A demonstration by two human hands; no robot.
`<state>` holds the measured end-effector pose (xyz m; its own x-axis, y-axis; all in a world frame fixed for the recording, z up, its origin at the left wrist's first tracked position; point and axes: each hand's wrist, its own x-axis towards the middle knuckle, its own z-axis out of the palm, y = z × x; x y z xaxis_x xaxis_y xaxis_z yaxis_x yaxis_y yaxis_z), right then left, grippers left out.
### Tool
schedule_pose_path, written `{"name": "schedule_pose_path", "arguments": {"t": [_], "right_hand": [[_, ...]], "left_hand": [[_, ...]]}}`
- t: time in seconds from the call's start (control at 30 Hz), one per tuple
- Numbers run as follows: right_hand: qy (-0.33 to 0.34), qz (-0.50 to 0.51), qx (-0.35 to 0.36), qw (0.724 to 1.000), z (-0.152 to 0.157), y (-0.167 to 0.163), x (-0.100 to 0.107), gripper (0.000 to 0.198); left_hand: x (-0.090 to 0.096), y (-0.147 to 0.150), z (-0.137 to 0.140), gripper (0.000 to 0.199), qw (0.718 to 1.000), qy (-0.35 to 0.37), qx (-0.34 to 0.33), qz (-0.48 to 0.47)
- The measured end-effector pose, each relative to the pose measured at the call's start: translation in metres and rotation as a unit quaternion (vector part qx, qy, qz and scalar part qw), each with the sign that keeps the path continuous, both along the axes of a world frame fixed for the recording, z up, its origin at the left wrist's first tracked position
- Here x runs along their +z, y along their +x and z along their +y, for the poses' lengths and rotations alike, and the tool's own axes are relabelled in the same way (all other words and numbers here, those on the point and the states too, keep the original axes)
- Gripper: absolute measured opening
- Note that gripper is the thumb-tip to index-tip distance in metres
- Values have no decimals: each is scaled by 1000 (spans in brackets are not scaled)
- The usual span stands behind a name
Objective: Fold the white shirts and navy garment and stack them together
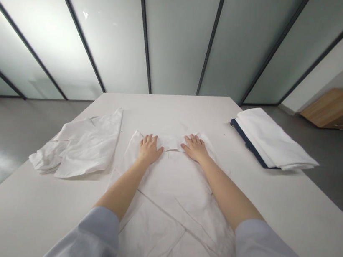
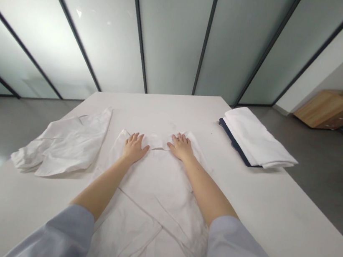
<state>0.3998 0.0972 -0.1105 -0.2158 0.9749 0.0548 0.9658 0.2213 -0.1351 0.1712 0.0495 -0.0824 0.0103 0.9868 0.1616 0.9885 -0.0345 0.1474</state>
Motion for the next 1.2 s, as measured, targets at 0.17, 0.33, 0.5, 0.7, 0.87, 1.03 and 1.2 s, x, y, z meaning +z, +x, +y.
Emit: {"name": "schedule_pose_path", "arguments": {"t": [0.17, 0.33, 0.5, 0.7, 0.87, 1.03, 1.2], "right_hand": [[23, 2, 0, 1000, 1, -2, 0, 57], [45, 4, -4, 999, 9, -2, 5, 52], [70, -5, 23, 997, 4, 7, 16, 54], [41, -20, 47, 998, -46, 15, 18, 59], [-20, -16, 27, 999, -80, 4, 6, 66], [-26, -11, 21, 999, -70, 0, 6, 65], [-29, -14, 10, 999, -32, 0, 9, 64]], "left_hand": [[15, 15, -27, 44, 997, -69, -32, 18], [-4, 28, -56, 72, 993, -97, -60, 41], [-18, 25, -36, 79, 993, -104, -46, 22], [-14, 13, 26, 78, 996, -80, -39, 10], [-6, 9, 49, 56, 999, 14, -39, -12], [1, 7, 33, 33, 997, 13, -74, 6], [7, 3, 1, 54, 994, -33, -104, 6]]}}
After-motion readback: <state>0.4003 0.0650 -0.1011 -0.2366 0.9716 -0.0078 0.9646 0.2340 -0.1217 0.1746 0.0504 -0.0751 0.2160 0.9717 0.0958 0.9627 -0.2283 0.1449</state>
